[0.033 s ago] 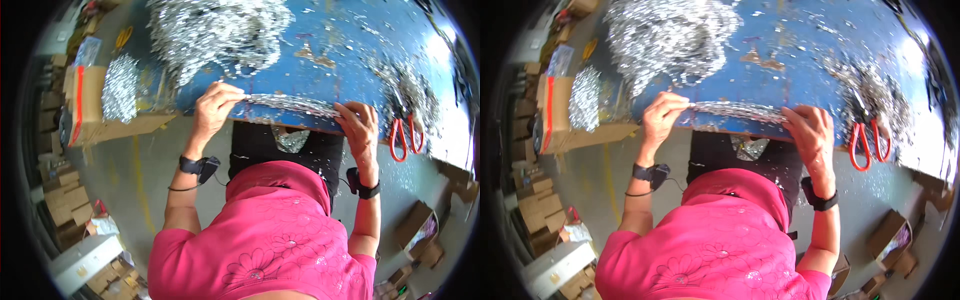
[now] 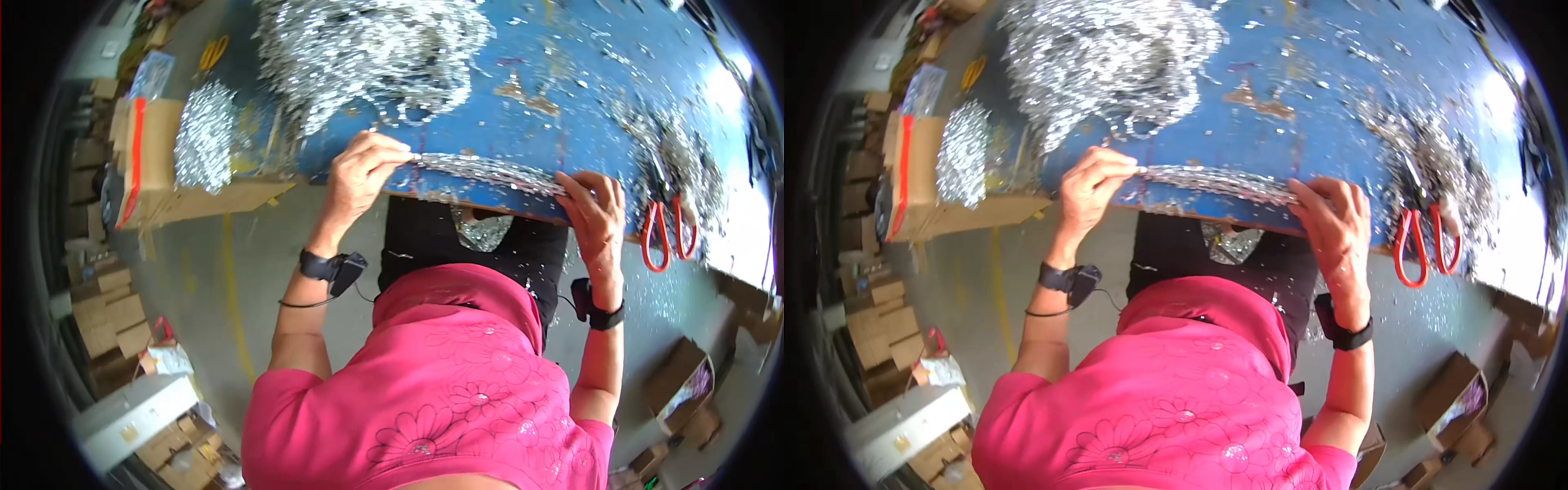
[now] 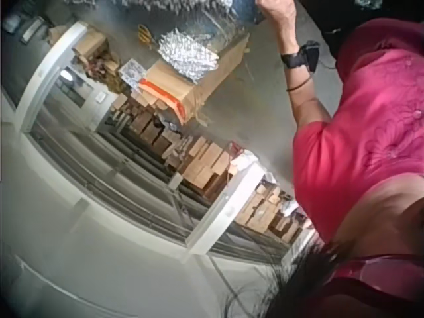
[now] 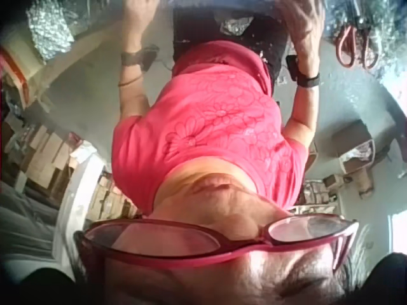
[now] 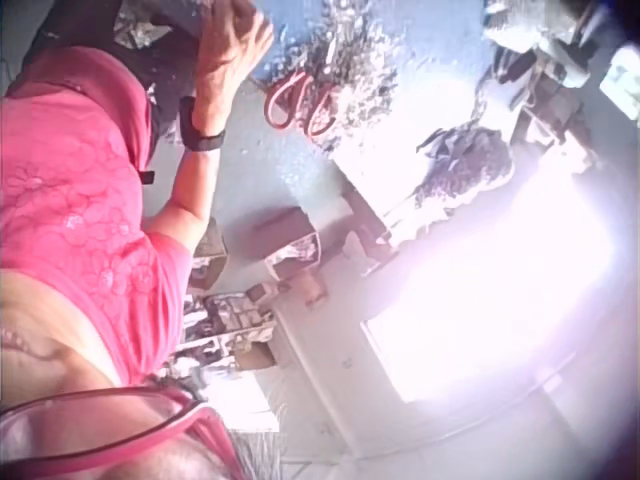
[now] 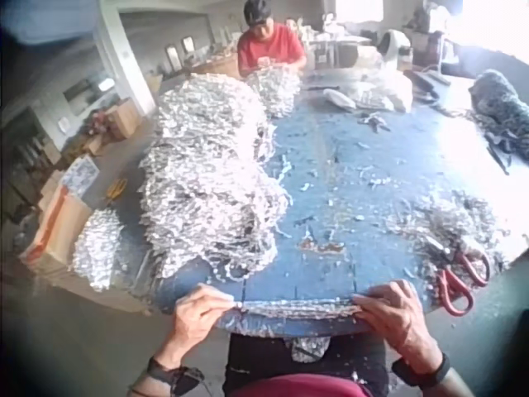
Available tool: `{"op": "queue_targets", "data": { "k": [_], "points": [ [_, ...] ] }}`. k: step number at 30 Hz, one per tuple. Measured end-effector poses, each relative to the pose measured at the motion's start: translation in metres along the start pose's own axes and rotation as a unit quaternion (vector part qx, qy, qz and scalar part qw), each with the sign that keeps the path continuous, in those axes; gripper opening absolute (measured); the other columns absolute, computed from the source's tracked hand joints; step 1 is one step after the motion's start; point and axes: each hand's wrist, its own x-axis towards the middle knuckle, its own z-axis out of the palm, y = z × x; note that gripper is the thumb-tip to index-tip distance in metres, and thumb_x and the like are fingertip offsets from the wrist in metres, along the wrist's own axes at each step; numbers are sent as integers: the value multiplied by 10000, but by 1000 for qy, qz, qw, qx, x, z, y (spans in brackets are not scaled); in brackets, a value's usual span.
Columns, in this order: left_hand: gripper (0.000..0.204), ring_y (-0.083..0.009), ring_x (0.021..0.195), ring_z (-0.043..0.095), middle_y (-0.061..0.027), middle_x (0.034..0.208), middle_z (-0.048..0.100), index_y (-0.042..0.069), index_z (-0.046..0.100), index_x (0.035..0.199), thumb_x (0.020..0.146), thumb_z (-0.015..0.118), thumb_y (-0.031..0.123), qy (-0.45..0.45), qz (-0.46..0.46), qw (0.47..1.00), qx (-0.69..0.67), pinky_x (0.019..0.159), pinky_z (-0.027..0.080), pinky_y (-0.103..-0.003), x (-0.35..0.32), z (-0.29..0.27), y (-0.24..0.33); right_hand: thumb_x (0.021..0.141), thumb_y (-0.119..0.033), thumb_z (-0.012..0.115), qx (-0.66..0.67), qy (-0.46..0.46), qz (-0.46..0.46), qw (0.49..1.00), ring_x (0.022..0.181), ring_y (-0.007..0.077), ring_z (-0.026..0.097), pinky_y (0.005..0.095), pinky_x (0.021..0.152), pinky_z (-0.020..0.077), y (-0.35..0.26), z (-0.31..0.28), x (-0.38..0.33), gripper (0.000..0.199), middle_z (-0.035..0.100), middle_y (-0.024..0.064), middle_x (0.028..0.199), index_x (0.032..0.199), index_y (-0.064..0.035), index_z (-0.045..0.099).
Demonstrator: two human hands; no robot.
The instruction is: Trim excess material and inspect silver tinsel garlands using scissors at a manufacturing workbench.
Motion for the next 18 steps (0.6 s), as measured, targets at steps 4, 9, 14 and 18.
{"op": "queue_targets", "data": {
  "k": [4, 9, 14, 18],
  "points": [
    [157, -219, 846, 641, -49, 920, 683, 64, 689, 895, 775, 703, -36, 2, 5, 1000, 8, 785, 513, -339, -2, 0, -2, 794, -114, 719, -1, 2, -10, 1000, 939, 263, 557, 390, 844, 440, -4, -2, 1, 345, 609, 54, 1022, 1138, -120, 694],
    [169, -223, 856, 637, -49, 936, 675, 65, 682, 903, 773, 696, -42, 3, 16, 999, 27, 763, 521, -327, -5, -4, 0, 810, -111, 713, -19, 6, -6, 1000, 983, 263, 555, 392, 863, 435, -6, 3, -1, 364, 605, 61, 1059, 1173, -124, 676],
    [182, -234, 861, 629, -49, 942, 672, 65, 681, 919, 772, 696, -42, 13, 31, 998, 45, 757, 515, -337, -10, -3, 1, 811, -114, 713, -27, -1, -2, 1000, 993, 268, 556, 396, 870, 435, -8, 3, -3, 362, 604, 64, 1078, 1171, -123, 676],
    [179, -231, 857, 634, -57, 940, 680, 59, 687, 907, 767, 697, -53, 11, 35, 999, 34, 757, 512, -335, -4, 0, 3, 776, -141, 717, -52, -15, 26, 998, 1042, 274, 553, 410, 898, 426, -11, 0, -5, 410, 606, 65, 1113, 1183, -140, 673]
  ]
}}
